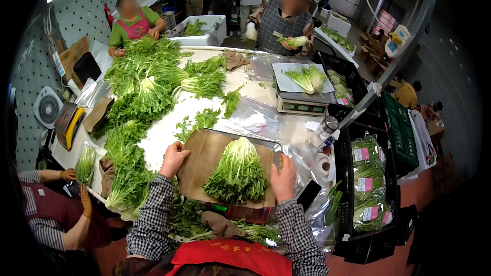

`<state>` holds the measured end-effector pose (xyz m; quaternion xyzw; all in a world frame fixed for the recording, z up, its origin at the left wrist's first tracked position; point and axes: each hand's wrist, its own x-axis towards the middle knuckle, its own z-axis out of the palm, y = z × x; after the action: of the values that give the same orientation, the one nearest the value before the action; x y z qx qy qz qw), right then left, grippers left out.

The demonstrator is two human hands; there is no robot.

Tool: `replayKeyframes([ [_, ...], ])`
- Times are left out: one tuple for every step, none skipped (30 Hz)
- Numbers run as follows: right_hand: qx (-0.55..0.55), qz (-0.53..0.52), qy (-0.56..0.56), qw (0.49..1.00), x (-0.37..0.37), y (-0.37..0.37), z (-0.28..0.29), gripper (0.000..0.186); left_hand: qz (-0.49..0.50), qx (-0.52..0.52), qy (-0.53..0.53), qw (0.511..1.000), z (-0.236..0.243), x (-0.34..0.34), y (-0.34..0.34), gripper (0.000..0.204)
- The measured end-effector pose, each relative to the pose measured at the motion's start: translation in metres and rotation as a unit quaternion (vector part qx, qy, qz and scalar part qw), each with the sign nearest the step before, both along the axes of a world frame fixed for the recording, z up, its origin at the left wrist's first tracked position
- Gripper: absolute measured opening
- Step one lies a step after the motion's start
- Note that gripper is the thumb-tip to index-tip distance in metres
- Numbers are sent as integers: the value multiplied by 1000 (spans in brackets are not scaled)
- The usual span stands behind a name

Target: The person selects bunches of leafy green vegetables from a large pile on a table, places them on a digital scale, and then wraps them in plastic bags. The person also uses a brown paper bag to wrap some of the vegetables before bagging them. The finished packages are placed into a black crate.

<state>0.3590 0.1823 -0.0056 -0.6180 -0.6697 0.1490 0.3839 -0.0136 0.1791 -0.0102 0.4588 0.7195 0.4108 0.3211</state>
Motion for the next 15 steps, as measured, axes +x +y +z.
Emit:
replayKeyframes([
  [-8, -15, -17, 1000, 12, 1, -6, 48, -29, 9, -10, 999, 1, 1, 3, 21],
  [-17, -26, -33, 999, 20, 2, -8, 49, -54, 18, -19, 998, 3, 1, 5, 20],
  [-25, -39, -51, 998, 29, 2, -11, 50, -81, 28, -30, 996, 8, 3, 7, 20],
  [-52, -52, -21, 997, 36, 4, -22, 53, -105, 26, -19, 994, 14, 6, 9, 20],
  [-84, -53, -9, 995, 39, 2, -20, 53, -128, 21, -9, 992, 28, 13, 9, 20],
  [-115, -51, 3, 992, 40, -2, -15, 54, -149, 17, 2, 989, 41, 19, 7, 21],
  [-147, -49, 15, 988, 41, -4, -13, 54, -158, 20, 5, 987, 49, 24, 7, 21],
  [-122, -55, 21, 991, 44, -6, -20, 55, -168, 26, 9, 985, 58, 29, 7, 22],
  [-163, -55, 88, 981, 48, -5, -25, 55, -178, 32, 13, 983, 62, 32, 7, 22],
  [-203, -54, 156, 965, 52, -5, -29, 55, -186, 28, 20, 982, 62, 34, 9, 22],
  [-242, -51, 222, 943, 52, -5, -29, 55, -193, 24, 26, 981, 59, 34, 12, 22],
  [-248, -39, 272, 929, 52, -4, -30, 54, -200, 20, 33, 979, 57, 34, 13, 22],
  [-253, -26, 322, 912, 51, -3, -29, 54, -203, 24, 34, 978, 57, 36, 14, 22],
  [-257, -16, 371, 892, 50, -1, -27, 53, -208, 28, 34, 977, 56, 39, 16, 22],
  [-199, -26, 262, 944, 42, -2, -15, 54, -210, 31, 36, 977, 56, 39, 16, 23],
])
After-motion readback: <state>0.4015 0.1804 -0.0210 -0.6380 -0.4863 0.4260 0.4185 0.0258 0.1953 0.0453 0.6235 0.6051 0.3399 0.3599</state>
